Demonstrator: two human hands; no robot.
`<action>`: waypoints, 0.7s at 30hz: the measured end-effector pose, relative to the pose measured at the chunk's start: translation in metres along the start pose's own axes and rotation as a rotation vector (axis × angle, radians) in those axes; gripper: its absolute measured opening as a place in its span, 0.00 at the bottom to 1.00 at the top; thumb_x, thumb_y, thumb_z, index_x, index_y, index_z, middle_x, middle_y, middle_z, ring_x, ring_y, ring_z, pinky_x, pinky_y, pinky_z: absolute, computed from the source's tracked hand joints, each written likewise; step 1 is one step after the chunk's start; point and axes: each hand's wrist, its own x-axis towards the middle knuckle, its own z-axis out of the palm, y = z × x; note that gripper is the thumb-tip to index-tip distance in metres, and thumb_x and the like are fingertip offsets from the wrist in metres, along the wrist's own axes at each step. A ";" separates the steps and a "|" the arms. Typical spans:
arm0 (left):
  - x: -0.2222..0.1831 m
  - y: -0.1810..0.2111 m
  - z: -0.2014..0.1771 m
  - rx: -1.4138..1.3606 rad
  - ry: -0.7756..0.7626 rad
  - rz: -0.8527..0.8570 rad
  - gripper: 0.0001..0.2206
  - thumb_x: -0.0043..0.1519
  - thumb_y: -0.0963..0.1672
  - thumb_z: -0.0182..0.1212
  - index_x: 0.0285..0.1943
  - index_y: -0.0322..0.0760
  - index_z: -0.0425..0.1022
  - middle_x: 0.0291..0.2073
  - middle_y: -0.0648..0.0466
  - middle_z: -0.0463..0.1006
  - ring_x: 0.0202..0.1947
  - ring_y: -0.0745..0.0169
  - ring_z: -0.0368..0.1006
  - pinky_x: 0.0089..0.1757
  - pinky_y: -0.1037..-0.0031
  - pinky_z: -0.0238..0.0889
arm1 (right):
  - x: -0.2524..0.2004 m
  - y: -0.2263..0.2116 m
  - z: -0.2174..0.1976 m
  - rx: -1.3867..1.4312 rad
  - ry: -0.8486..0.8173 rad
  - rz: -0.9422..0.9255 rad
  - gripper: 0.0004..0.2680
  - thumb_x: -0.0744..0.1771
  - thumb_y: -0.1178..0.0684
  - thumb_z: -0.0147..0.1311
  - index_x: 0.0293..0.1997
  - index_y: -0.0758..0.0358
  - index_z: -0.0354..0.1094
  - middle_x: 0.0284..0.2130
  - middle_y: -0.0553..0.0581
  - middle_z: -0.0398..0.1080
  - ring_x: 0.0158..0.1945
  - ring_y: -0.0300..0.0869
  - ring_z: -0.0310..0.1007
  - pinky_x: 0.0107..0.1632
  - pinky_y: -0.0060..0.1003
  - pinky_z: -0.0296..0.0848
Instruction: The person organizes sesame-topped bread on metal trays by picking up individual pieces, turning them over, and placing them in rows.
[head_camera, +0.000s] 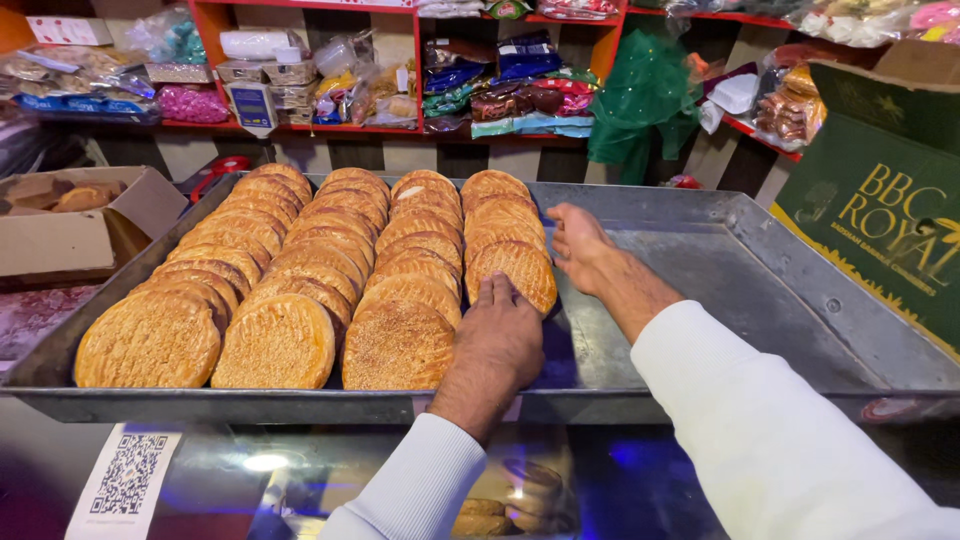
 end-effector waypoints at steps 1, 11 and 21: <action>0.000 0.000 0.001 -0.001 0.003 -0.008 0.35 0.58 0.45 0.56 0.71 0.11 0.55 0.73 0.27 0.54 0.75 0.28 0.48 0.64 0.55 0.55 | 0.009 0.001 0.004 -0.003 -0.007 0.000 0.28 0.67 0.42 0.45 0.71 0.70 0.43 0.76 0.71 0.35 0.80 0.59 0.27 0.78 0.56 0.34; -0.005 0.001 -0.001 -0.052 -0.011 -0.021 0.32 0.59 0.42 0.51 0.71 0.12 0.54 0.74 0.26 0.52 0.76 0.29 0.46 0.65 0.55 0.52 | 0.110 0.030 -0.014 -0.010 -0.031 0.034 0.31 0.66 0.32 0.37 0.75 0.60 0.47 0.56 0.53 0.53 0.54 0.37 0.55 0.72 0.47 0.46; -0.007 0.000 -0.007 -0.056 0.008 -0.007 0.28 0.61 0.40 0.47 0.71 0.12 0.55 0.73 0.26 0.52 0.75 0.28 0.46 0.64 0.54 0.52 | 0.061 0.003 0.007 0.111 -0.169 0.044 0.34 0.66 0.31 0.34 0.80 0.56 0.32 0.79 0.56 0.29 0.80 0.52 0.29 0.77 0.54 0.27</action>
